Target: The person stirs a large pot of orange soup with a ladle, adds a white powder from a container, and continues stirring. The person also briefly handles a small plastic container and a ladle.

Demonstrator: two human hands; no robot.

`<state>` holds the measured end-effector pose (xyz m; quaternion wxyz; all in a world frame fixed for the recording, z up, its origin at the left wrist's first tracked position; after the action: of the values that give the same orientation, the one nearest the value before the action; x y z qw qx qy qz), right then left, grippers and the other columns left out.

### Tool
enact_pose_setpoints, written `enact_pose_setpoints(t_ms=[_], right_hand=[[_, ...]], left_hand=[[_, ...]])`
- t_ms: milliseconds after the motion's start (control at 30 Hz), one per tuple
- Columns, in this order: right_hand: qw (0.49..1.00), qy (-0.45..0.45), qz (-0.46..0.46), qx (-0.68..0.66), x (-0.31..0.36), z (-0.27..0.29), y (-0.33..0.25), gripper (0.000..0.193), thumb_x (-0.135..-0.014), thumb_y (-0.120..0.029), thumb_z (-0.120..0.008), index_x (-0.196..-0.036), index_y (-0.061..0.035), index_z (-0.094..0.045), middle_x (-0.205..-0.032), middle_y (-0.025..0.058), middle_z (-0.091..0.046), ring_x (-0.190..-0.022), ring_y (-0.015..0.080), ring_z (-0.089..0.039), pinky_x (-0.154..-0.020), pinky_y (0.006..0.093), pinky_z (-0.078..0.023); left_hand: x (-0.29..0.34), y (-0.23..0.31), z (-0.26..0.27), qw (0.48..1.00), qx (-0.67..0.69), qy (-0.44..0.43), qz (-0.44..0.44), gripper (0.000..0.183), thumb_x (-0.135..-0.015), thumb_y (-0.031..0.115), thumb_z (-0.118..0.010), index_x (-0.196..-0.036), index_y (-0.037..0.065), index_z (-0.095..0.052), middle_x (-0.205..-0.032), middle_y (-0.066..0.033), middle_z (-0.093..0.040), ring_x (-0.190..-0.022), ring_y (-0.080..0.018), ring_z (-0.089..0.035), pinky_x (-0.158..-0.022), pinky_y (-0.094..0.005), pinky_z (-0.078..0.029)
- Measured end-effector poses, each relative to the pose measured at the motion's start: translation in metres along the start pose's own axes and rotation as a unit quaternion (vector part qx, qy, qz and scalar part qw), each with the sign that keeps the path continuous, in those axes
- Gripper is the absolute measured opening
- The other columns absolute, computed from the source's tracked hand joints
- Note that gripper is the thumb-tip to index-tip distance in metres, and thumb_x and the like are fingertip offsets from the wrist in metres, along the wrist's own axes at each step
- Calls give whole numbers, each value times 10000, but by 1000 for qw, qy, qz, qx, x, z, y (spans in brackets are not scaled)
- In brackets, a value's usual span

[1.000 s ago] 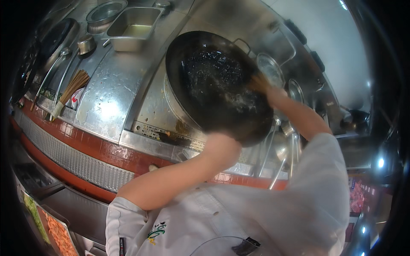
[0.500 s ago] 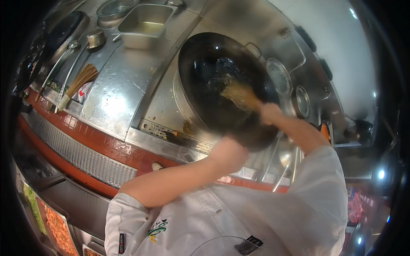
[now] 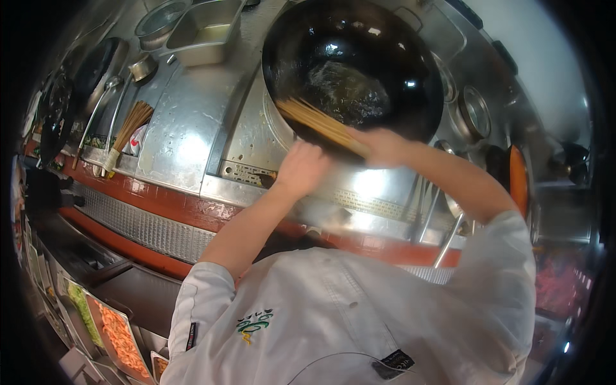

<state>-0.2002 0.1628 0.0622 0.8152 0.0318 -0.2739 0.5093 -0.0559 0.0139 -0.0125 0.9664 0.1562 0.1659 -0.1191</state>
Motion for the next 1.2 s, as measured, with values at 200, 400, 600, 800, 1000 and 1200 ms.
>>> enact_pose_setpoints(t_ms=[200,400,600,800,1000,1200], right_hand=[[939,-147,-190,248,84,13,108,713,-708,-102,-703,-1370,-66,-439,-1016,210,-666,-1031,348,-635,-855,429,-514],[966,-11,-206,155,-49,34,99,548,-822,-158,-560,-1346,-32,-466,-1145,212,-647,-1069,364,-628,-849,444,-537],[997,6,-70,42,-40,11,4,669,-768,-198,-595,-1393,-38,-418,-1091,232,-657,-961,382,-653,-827,425,-540],[978,-163,-64,116,110,8,29,705,-728,-169,-671,-1385,-80,-430,-1035,171,-669,-941,330,-658,-788,439,-534],[889,-284,-229,277,145,63,50,666,-713,-140,-667,-1352,-66,-492,-1081,166,-659,-936,317,-662,-776,426,-540],[958,-218,-182,-44,71,40,-20,733,-797,-145,-584,-1484,-75,-339,-1081,199,-645,-834,236,-650,-665,349,-555]], left_hand=[[40,8,3,994,-33,101,22,443,-786,178,-706,-1204,63,-617,-1301,-121,-559,-1248,-321,-492,-1066,-479,-374],[43,14,3,995,-36,85,47,441,-801,133,-675,-1223,31,-604,-1336,-138,-557,-1261,-339,-505,-1058,-469,-405],[41,17,12,994,-63,76,41,364,-826,119,-606,-1176,25,-631,-1292,-119,-599,-1227,-328,-542,-1049,-451,-424],[13,0,24,997,-38,72,-5,227,-848,227,-619,-980,62,-700,-1052,-94,-682,-1034,-269,-598,-1078,-459,-376],[-3,-23,11,1000,-15,-3,-3,276,-880,359,-620,-917,95,-693,-907,-91,-655,-1000,-277,-578,-1097,-447,-338],[-5,-23,8,995,-40,-89,-5,273,-897,363,-598,-876,101,-672,-846,-78,-654,-975,-274,-580,-984,-419,-398]])
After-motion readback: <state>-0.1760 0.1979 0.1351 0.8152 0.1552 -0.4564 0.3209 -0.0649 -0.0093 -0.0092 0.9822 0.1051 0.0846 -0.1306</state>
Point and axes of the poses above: each hand's wrist, its own x-axis away from the middle knuckle, its own z-axis out of the back of the hand, y = z × x, the point moved 3 cm from there along -x, towards the middle knuckle
